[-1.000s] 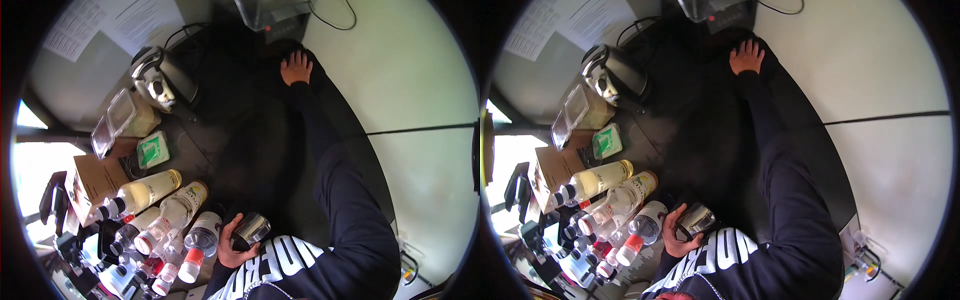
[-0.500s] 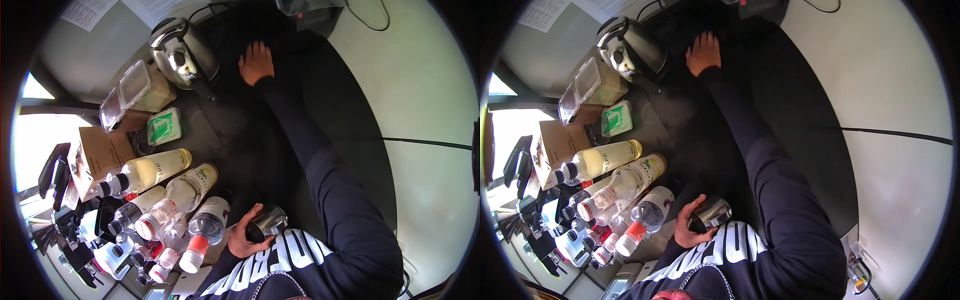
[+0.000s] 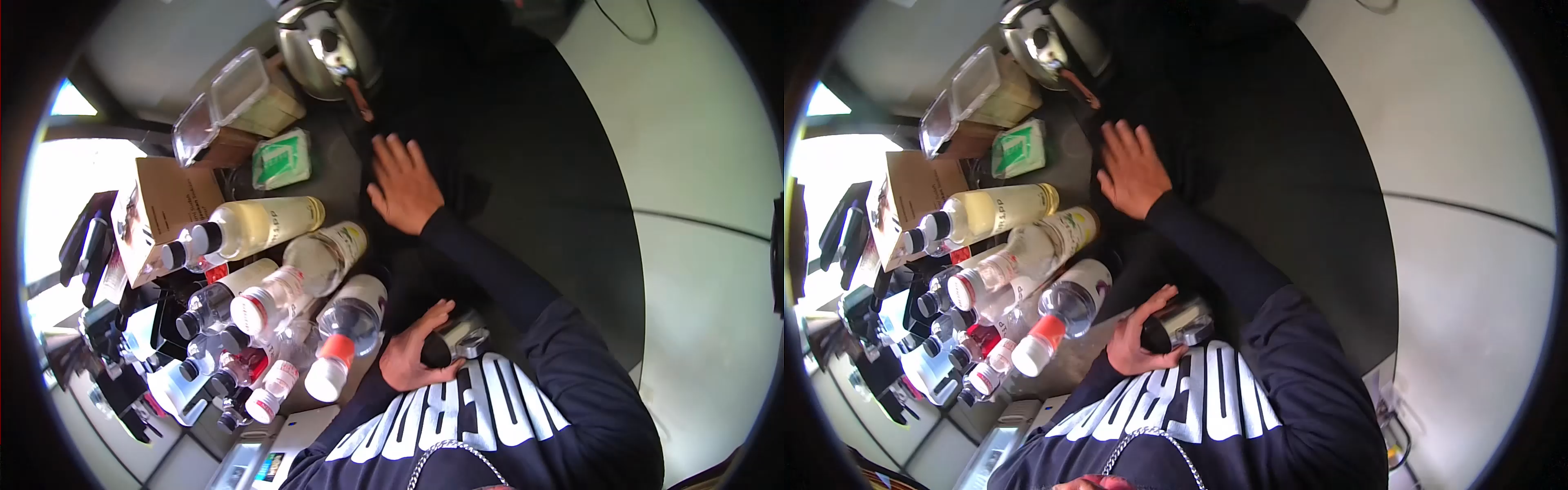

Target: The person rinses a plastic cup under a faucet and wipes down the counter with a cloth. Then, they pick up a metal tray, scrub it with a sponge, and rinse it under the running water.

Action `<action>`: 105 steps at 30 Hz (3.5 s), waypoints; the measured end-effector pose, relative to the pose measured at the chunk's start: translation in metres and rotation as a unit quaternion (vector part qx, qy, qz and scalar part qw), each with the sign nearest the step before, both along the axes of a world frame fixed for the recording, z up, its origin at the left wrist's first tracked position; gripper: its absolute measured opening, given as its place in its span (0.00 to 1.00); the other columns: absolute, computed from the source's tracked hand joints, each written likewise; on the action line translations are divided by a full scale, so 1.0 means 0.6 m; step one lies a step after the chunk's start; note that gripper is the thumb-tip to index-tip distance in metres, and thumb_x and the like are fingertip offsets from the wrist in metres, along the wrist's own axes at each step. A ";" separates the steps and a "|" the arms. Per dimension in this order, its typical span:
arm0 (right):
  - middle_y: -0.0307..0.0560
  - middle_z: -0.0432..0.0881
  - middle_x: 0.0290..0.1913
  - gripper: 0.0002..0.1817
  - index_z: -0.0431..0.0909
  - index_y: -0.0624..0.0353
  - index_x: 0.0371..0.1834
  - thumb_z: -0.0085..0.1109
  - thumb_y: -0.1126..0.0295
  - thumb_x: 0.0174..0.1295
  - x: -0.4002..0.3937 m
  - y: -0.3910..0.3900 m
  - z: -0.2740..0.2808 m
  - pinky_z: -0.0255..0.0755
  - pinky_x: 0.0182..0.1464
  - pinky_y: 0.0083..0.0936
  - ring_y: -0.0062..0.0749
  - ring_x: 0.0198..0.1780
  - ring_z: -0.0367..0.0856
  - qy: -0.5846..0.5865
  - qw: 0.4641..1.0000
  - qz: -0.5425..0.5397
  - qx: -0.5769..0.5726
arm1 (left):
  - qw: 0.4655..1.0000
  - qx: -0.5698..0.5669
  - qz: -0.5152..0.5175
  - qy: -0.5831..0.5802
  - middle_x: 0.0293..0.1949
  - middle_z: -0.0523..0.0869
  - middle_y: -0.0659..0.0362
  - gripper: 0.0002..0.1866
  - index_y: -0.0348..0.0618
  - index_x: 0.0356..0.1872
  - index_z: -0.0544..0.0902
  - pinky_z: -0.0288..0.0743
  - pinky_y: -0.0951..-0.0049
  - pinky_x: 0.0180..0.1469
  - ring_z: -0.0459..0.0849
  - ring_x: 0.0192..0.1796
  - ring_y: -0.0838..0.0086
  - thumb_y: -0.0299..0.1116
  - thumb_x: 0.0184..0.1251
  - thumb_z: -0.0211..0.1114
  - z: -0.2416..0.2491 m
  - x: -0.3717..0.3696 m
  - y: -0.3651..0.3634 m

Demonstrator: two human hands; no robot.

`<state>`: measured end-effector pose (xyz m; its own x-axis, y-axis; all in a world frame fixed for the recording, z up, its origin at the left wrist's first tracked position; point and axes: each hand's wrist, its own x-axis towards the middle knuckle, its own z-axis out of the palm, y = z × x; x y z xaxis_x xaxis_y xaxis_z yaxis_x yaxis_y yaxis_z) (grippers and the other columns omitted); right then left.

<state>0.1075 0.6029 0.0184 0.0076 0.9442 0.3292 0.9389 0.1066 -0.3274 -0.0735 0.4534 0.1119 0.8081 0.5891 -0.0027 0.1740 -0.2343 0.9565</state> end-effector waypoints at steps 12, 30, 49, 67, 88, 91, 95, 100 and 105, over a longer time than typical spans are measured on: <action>0.52 0.74 0.65 0.21 0.84 0.50 0.51 0.57 0.50 0.62 0.090 -0.152 0.006 0.59 0.69 0.55 0.48 0.68 0.67 0.014 0.970 -0.237 0.061 | 0.996 0.023 -0.078 0.036 0.66 0.75 0.37 0.46 0.28 0.66 0.69 0.69 0.56 0.71 0.76 0.69 0.52 0.43 0.51 0.82 0.057 -0.005 -0.059; 0.55 0.73 0.57 0.20 0.77 0.50 0.52 0.58 0.58 0.56 0.061 -0.839 0.021 0.64 0.58 0.49 0.52 0.59 0.70 0.049 0.493 -0.868 -0.047 | 0.909 0.006 -0.369 -0.195 0.69 0.69 0.34 0.49 0.32 0.75 0.52 0.64 0.51 0.74 0.70 0.72 0.47 0.38 0.61 0.75 0.016 0.142 -0.096; 0.47 0.65 0.76 0.37 0.66 0.49 0.75 0.62 0.59 0.60 -0.420 -0.909 0.088 0.51 0.78 0.45 0.42 0.78 0.59 0.099 0.815 -0.570 0.048 | 0.820 0.112 -0.523 -0.206 0.67 0.70 0.32 0.50 0.29 0.72 0.52 0.68 0.53 0.72 0.74 0.69 0.48 0.43 0.60 0.75 0.239 0.097 -0.304; 0.61 0.54 0.80 0.37 0.62 0.65 0.75 0.53 0.53 0.69 -0.439 -1.366 0.135 0.49 0.78 0.50 0.56 0.81 0.50 0.034 0.252 -0.966 -0.036 | 0.767 0.130 -0.591 -0.211 0.68 0.71 0.35 0.48 0.32 0.74 0.54 0.64 0.51 0.74 0.71 0.71 0.47 0.35 0.58 0.74 0.374 -0.019 -0.466; 0.46 0.50 0.83 0.37 0.61 0.52 0.78 0.51 0.52 0.67 -0.415 -1.548 0.065 0.43 0.75 0.70 0.55 0.82 0.45 -0.018 0.183 -0.982 0.032 | 0.780 0.133 -0.582 -0.189 0.68 0.70 0.35 0.48 0.32 0.74 0.54 0.65 0.52 0.73 0.72 0.70 0.49 0.34 0.58 0.74 0.377 -0.036 -0.465; 0.46 0.48 0.84 0.38 0.57 0.48 0.80 0.46 0.46 0.70 -0.404 -1.674 0.008 0.38 0.76 0.68 0.52 0.83 0.40 0.044 0.158 -0.979 -0.121 | 0.758 0.109 -0.614 -0.192 0.69 0.69 0.38 0.46 0.33 0.73 0.57 0.66 0.54 0.73 0.73 0.70 0.52 0.30 0.55 0.74 0.381 -0.020 -0.452; 0.53 0.47 0.84 0.37 0.53 0.54 0.82 0.44 0.50 0.74 -0.370 -1.679 -0.023 0.42 0.78 0.57 0.54 0.83 0.42 0.052 0.135 -0.976 -0.162 | 0.773 0.154 -0.601 -0.132 0.69 0.72 0.39 0.49 0.34 0.72 0.59 0.65 0.56 0.73 0.73 0.71 0.54 0.34 0.51 0.79 0.376 0.016 -0.402; 0.59 0.50 0.82 0.37 0.58 0.62 0.78 0.47 0.52 0.72 -0.396 -1.424 0.015 0.47 0.74 0.63 0.57 0.81 0.48 -0.093 0.267 -0.956 -0.080 | 0.774 0.145 -0.596 -0.157 0.69 0.70 0.37 0.49 0.33 0.73 0.57 0.65 0.53 0.73 0.73 0.70 0.51 0.35 0.52 0.77 0.334 0.071 -0.338; 0.61 0.63 0.73 0.35 0.70 0.62 0.69 0.61 0.54 0.60 -0.417 -1.065 0.118 0.55 0.72 0.60 0.60 0.75 0.59 -0.005 0.460 -0.876 -0.147 | 0.787 0.049 -0.592 -0.165 0.69 0.69 0.35 0.48 0.34 0.74 0.55 0.67 0.54 0.72 0.73 0.69 0.49 0.32 0.55 0.75 0.241 0.099 -0.293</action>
<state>-0.1427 -0.0363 0.0893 0.8408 -0.5040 0.1975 -0.4985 -0.8631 -0.0805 -0.0142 0.2779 0.2565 0.7385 -0.5931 0.3207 -0.4760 -0.1217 0.8710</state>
